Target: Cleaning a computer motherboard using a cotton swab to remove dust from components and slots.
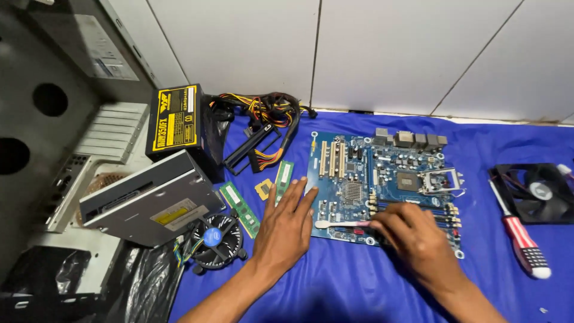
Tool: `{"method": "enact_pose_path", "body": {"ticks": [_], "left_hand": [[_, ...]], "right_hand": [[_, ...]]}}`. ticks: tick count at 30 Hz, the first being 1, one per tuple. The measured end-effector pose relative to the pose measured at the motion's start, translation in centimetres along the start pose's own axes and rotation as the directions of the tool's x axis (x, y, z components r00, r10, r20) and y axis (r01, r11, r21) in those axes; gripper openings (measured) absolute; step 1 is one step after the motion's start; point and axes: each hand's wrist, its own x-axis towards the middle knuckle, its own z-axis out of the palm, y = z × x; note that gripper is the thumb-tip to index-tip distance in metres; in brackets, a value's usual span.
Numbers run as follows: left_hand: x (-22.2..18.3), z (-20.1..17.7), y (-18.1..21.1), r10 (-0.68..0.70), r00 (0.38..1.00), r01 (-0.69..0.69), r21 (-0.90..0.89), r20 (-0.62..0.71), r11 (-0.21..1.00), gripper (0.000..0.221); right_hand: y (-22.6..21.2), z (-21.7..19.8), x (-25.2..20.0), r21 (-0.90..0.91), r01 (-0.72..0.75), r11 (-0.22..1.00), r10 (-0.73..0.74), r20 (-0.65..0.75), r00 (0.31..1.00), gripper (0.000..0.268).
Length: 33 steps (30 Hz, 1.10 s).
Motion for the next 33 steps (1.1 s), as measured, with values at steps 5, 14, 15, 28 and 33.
{"method": "enact_pose_path", "body": {"ticks": [5, 14, 15, 28, 33], "left_hand": [[0.0, 0.1, 0.0, -0.009, 1.000, 0.009, 0.031, -0.002, 0.999, 0.049], [0.5, -0.5, 0.4, -0.018, 1.000, 0.018, -0.006, 0.003, 1.000, 0.048], [0.5, -0.5, 0.4, -0.024, 1.000, 0.024, -0.020, 0.003, 1.000, 0.047], [0.3, -0.5, 0.2, -0.036, 0.999, 0.036, -0.005, 0.006, 0.999, 0.046], [0.3, -0.7, -0.3, -0.101, 0.994, 0.105, -0.168, 0.030, 0.980, 0.049]], "right_hand": [[0.1, -1.1, 0.7, -0.002, -0.050, 0.999, 0.050, 0.005, 0.999, 0.016], [0.2, -1.5, 0.3, 0.202, -0.163, 0.966, 0.167, -0.002, 0.986, 0.011], [-0.8, -1.3, 0.6, 0.264, -0.176, 0.948, 0.189, -0.027, 0.982, 0.012], [2.0, 0.3, -1.2, -0.007, -0.034, 0.999, 0.034, 0.170, 0.985, 0.052], [9.2, -2.0, -5.1, -0.306, -0.235, 0.922, 0.205, -0.129, 0.970, 0.037]]}}
